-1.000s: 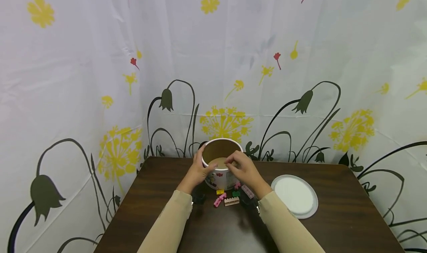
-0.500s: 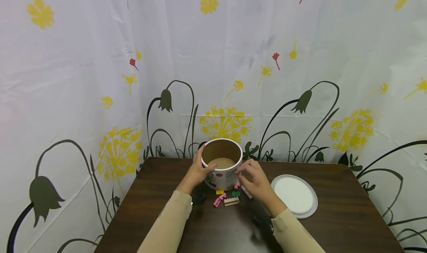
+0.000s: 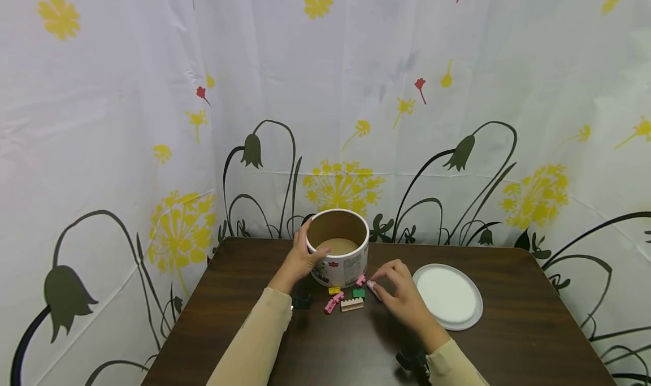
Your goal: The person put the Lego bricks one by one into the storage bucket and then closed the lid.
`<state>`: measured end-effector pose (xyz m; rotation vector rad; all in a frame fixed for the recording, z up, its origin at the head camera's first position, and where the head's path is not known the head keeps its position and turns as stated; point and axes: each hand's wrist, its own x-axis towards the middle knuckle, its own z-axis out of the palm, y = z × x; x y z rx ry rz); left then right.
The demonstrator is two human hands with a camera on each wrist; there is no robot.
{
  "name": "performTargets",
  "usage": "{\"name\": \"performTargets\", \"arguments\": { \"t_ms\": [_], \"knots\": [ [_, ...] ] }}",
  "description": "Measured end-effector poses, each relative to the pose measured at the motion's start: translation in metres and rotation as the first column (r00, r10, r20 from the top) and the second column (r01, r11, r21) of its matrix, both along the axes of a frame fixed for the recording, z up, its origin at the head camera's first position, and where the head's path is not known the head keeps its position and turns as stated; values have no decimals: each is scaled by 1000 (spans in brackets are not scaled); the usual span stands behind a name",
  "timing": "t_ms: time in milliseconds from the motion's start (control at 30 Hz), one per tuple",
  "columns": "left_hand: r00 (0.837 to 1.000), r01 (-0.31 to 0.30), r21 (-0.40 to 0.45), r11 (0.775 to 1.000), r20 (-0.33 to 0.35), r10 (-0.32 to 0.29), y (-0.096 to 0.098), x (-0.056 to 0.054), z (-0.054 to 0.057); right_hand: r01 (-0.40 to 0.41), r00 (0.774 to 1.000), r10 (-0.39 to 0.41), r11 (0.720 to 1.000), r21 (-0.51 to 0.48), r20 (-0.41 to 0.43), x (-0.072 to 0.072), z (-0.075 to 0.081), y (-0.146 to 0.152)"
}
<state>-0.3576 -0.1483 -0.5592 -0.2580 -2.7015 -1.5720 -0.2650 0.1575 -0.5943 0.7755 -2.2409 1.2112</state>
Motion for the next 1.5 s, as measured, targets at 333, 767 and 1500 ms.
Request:
{"name": "performTargets", "arguments": {
  "t_ms": [333,767,1500],
  "knots": [
    [1000,-15,13,1000,-1,15,-8,2,-6,107,969,-73,985,-135,237,7,-43,0],
    [1000,-7,8,1000,-4,7,-7,2,-7,106,904,-77,993,-46,422,-4,-64,4],
    [1000,5,26,1000,-3,-5,2,-3,-4,183,820,-156,983,6,551,-15,-54,13]
  ]
}}
